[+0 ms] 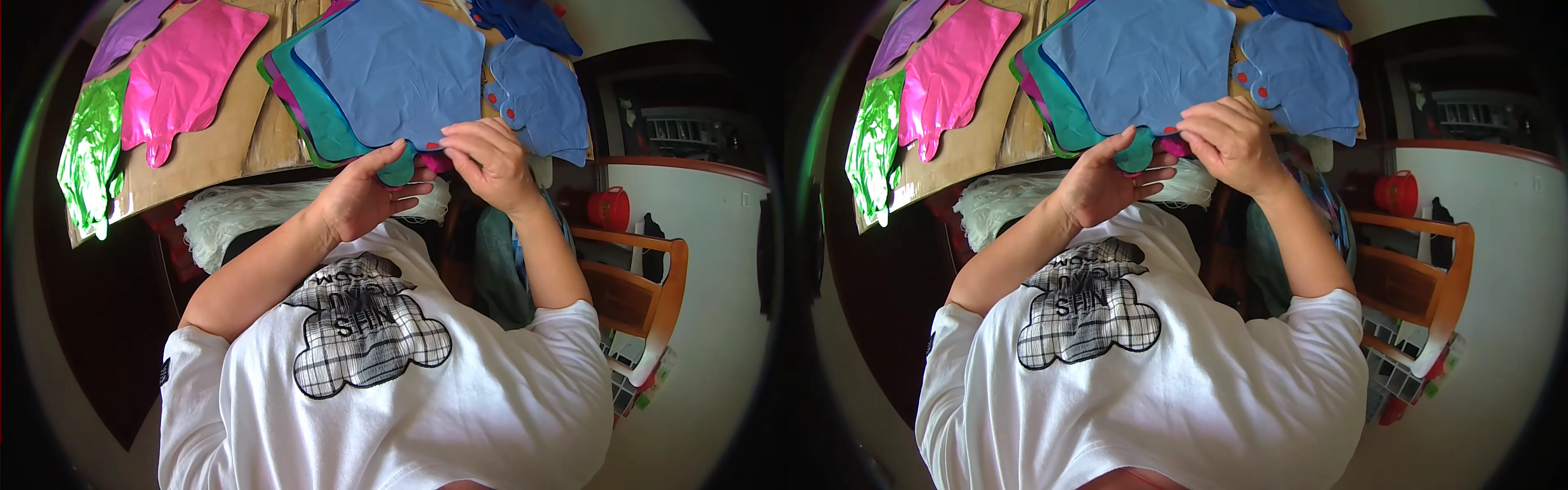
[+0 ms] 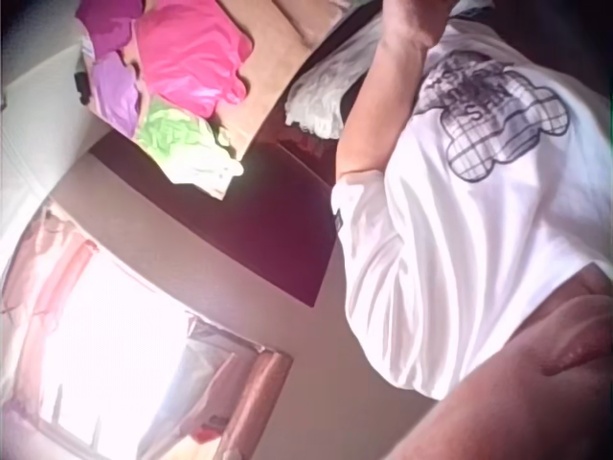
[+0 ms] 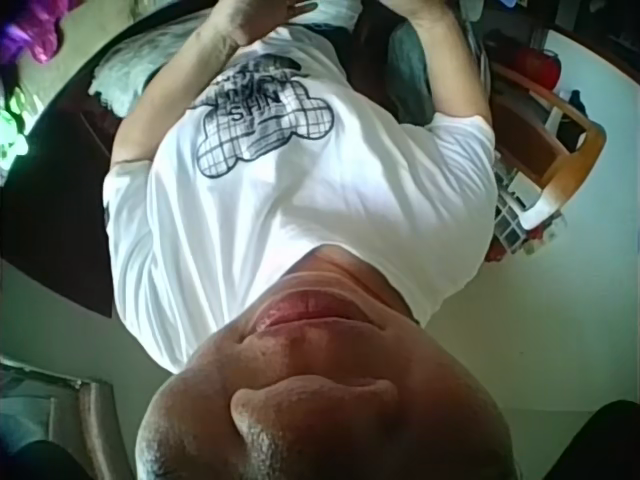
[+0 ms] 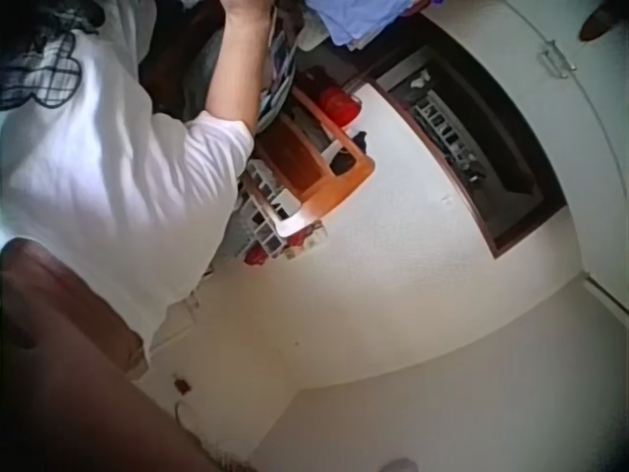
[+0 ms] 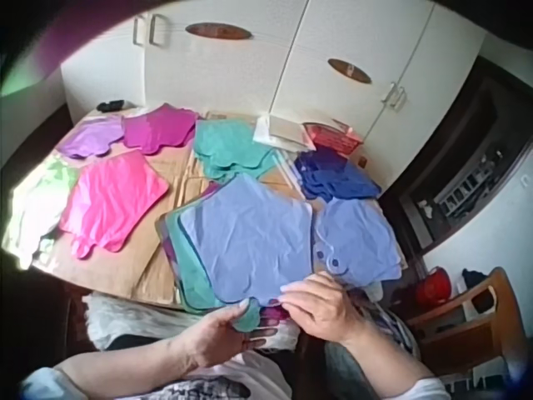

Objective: Folding and packaging colorful star-shaped foil balloons into plastic sleeves.

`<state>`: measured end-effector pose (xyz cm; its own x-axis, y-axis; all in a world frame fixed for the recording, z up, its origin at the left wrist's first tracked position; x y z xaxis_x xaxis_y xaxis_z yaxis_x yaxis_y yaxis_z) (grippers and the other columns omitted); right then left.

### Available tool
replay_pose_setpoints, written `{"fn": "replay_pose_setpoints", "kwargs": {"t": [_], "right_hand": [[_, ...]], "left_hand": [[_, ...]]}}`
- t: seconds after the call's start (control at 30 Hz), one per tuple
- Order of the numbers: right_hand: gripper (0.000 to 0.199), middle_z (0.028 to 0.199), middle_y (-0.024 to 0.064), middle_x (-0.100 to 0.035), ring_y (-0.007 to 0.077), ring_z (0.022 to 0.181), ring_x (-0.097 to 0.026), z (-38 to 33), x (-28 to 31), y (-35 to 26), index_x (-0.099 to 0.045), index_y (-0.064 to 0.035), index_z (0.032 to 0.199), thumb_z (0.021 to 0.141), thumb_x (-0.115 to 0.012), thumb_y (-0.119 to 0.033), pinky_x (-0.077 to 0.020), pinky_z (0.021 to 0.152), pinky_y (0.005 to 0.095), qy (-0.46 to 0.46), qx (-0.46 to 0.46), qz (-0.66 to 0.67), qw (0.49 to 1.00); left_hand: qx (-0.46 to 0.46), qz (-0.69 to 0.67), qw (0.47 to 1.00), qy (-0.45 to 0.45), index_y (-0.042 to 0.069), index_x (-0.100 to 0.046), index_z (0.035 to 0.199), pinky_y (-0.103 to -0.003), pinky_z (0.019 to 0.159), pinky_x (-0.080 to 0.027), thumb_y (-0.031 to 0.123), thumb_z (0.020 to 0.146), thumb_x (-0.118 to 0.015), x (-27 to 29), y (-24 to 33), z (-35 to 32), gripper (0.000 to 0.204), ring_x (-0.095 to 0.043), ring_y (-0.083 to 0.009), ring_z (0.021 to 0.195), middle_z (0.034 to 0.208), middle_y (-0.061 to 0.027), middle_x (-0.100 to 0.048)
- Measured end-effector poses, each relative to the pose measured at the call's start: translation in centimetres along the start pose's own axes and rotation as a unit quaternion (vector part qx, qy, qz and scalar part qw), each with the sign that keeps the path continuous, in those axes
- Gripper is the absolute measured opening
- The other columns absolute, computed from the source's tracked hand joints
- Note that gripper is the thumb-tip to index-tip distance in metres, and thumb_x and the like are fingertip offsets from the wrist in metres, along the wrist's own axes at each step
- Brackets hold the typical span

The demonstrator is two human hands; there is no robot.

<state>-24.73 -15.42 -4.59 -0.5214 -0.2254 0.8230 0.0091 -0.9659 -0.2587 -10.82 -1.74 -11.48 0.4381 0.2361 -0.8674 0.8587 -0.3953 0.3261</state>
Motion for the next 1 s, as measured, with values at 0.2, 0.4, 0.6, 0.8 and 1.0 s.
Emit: {"fn": "replay_pose_setpoints", "kwargs": {"t": [0.2, 0.4, 0.6, 0.8, 1.0], "right_hand": [[0.047, 0.103, 0.0075, -0.055, 0.0245, 0.086, -0.055, -0.8, 1.0, -1.3, -0.057, -0.0105, 0.104, 0.06, -0.075, -0.013, -0.0423, 0.078, 0.0377, -0.038, 0.041, -0.085, 0.995], [0.023, 0.091, 0.0044, -0.054, 0.0211, 0.08, -0.054, -2.4, -0.6, -0.8, -0.059, -0.0086, 0.089, 0.068, -0.069, -0.009, -0.0431, 0.075, 0.0366, 0.021, 0.084, -0.189, 0.978], [0.013, 0.087, 0.0038, -0.054, 0.0183, 0.073, -0.052, -0.8, -1.7, -3.6, -0.061, -0.0067, 0.085, 0.074, -0.062, -0.013, -0.0429, 0.07, 0.0349, 0.041, 0.126, -0.135, 0.982], [0.021, 0.09, 0.0042, -0.056, 0.0196, 0.074, -0.053, -1.0, -2.9, -4.4, -0.064, -0.0063, 0.09, 0.07, -0.067, -0.009, -0.043, 0.069, 0.0344, 0.032, 0.108, -0.062, 0.992], [0.033, 0.096, 0.0064, -0.059, 0.0242, 0.079, -0.056, 0.5, 0.1, -2.2, -0.064, -0.0074, 0.095, 0.063, -0.072, -0.012, -0.0428, 0.071, 0.0373, 0.049, -0.005, -0.009, 0.999]], "left_hand": [[0.006, 0.02, 0.999, 0.039, 0.008, -0.057, 0.119, -0.038, 0.099, -0.034, 0.049, 0.091, -0.051, -1.0, 0.1, 0.1, 0.05, -0.052, -0.0238, 0.114, 0.117, -0.0108, -0.061], [0.007, 0.022, 0.998, 0.057, 0.008, -0.055, 0.122, -0.04, 0.104, -0.028, 0.052, 0.089, -0.053, -0.7, 0.0, 0.5, 0.054, -0.047, -0.0246, 0.12, 0.122, -0.0117, -0.057], [0.006, -0.049, 0.998, 0.041, 0.007, -0.048, 0.128, -0.042, 0.104, -0.031, 0.051, 0.089, -0.054, -0.8, 0.2, 0.9, 0.059, -0.048, -0.026, 0.117, 0.125, -0.0118, -0.054], [0.044, -0.035, 0.998, 0.03, 0.014, -0.055, 0.114, -0.037, 0.095, -0.038, 0.045, 0.089, -0.058, -0.9, 0.4, 0.5, 0.039, -0.054, -0.022, 0.103, 0.114, -0.0062, -0.055], [0.027, -0.018, 0.999, 0.015, 0.017, -0.059, 0.108, -0.032, 0.088, -0.038, 0.046, 0.09, -0.057, -0.5, 0.5, 0.4, 0.034, -0.059, -0.0195, 0.097, 0.106, -0.0048, -0.06]]}}
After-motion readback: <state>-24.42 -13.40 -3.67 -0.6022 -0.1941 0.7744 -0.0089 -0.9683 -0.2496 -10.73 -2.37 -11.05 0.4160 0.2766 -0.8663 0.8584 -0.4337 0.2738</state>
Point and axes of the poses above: each hand's wrist, its own z-axis towards the middle knuckle, its own x-axis out of the back of the hand, y = z × x, the point moved 2 cm from there along z, towards the middle knuckle
